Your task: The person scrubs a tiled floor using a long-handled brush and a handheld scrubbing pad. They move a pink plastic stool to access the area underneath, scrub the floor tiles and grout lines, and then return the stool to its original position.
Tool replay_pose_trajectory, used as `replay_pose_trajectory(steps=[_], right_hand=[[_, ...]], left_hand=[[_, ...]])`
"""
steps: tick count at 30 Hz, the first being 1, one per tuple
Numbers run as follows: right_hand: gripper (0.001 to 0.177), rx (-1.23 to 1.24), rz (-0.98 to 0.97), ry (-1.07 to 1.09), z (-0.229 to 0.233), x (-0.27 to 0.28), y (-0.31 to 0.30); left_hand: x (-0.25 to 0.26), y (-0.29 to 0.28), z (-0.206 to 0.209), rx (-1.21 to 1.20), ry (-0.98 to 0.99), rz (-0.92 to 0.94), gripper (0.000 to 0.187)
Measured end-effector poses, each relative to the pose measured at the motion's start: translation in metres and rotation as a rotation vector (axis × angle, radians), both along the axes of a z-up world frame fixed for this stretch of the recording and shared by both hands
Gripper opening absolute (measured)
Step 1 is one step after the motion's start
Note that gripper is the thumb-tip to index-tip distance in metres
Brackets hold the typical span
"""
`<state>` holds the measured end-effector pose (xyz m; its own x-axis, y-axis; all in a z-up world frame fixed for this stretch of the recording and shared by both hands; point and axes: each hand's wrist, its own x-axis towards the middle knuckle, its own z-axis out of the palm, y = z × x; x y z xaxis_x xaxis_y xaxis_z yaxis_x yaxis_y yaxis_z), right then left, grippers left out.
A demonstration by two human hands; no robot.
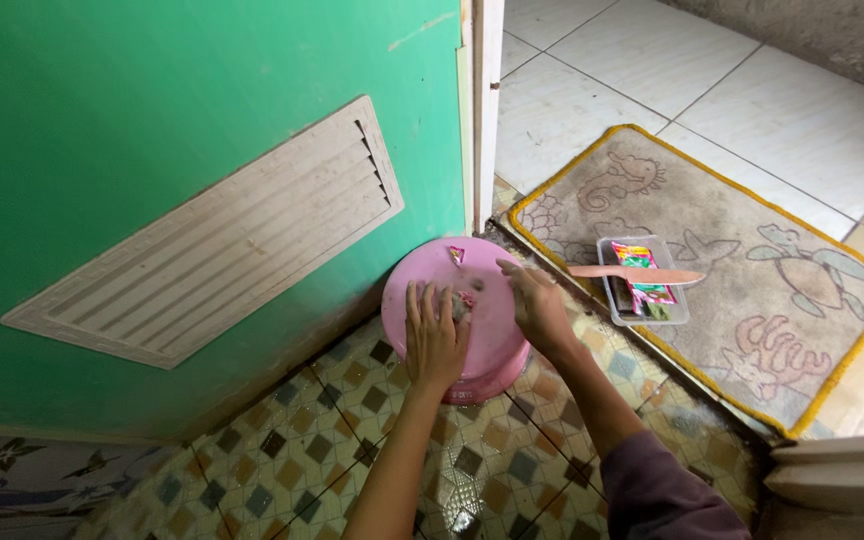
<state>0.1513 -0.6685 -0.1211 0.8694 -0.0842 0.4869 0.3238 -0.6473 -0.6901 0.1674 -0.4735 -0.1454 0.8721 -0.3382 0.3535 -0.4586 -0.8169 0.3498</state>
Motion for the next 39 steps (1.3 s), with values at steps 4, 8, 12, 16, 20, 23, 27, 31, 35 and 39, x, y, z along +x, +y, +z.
replay_pose_trajectory(steps=[4, 8, 12, 16, 20, 23, 27, 31, 35, 39], right_hand=[[0.03, 0.135, -0.18, 0.011, -0.008, -0.059, -0.028], [0.059, -0.198, -0.434, 1.063, -0.082, -0.174, -0.084], [0.054, -0.509, -0.472, 1.19, -0.163, -0.275, -0.121], [0.036, -0.477, -0.504, 0.887, -0.179, -0.317, -0.118], [0.028, -0.24, -0.457, 1.251, -0.141, -0.339, -0.113], [0.03, -0.22, -0.526, 1.318, -0.124, -0.356, -0.119], [0.037, 0.034, -0.551, 1.139, -0.155, -0.332, -0.122], [0.043, -0.161, -0.423, 1.106, -0.171, -0.234, -0.126], [0.046, -0.006, -0.333, 1.114, -0.167, -0.152, -0.103], [0.048, -0.015, -0.341, 1.095, -0.167, -0.143, -0.097]], left_hand=[[0.006, 0.002, -0.01, -0.047, 0.067, -0.007, 0.054], [0.002, 0.013, -0.01, -0.253, 0.016, -0.097, 0.053], [-0.028, 0.016, 0.0, -0.4, -0.011, -0.166, 0.056], [-0.055, 0.008, 0.006, -0.416, -0.027, -0.192, 0.055], [-0.06, 0.005, 0.01, -0.325, -0.047, -0.169, 0.055], [-0.05, 0.009, 0.012, -0.273, -0.003, -0.121, 0.054], [-0.037, 0.007, 0.006, -0.31, 0.033, -0.087, 0.058], [-0.031, -0.006, -0.002, -0.075, 0.008, 0.004, 0.064], [-0.041, -0.007, -0.005, 0.123, -0.025, 0.039, 0.066], [-0.036, -0.006, -0.002, 0.129, -0.047, 0.019, 0.068]])
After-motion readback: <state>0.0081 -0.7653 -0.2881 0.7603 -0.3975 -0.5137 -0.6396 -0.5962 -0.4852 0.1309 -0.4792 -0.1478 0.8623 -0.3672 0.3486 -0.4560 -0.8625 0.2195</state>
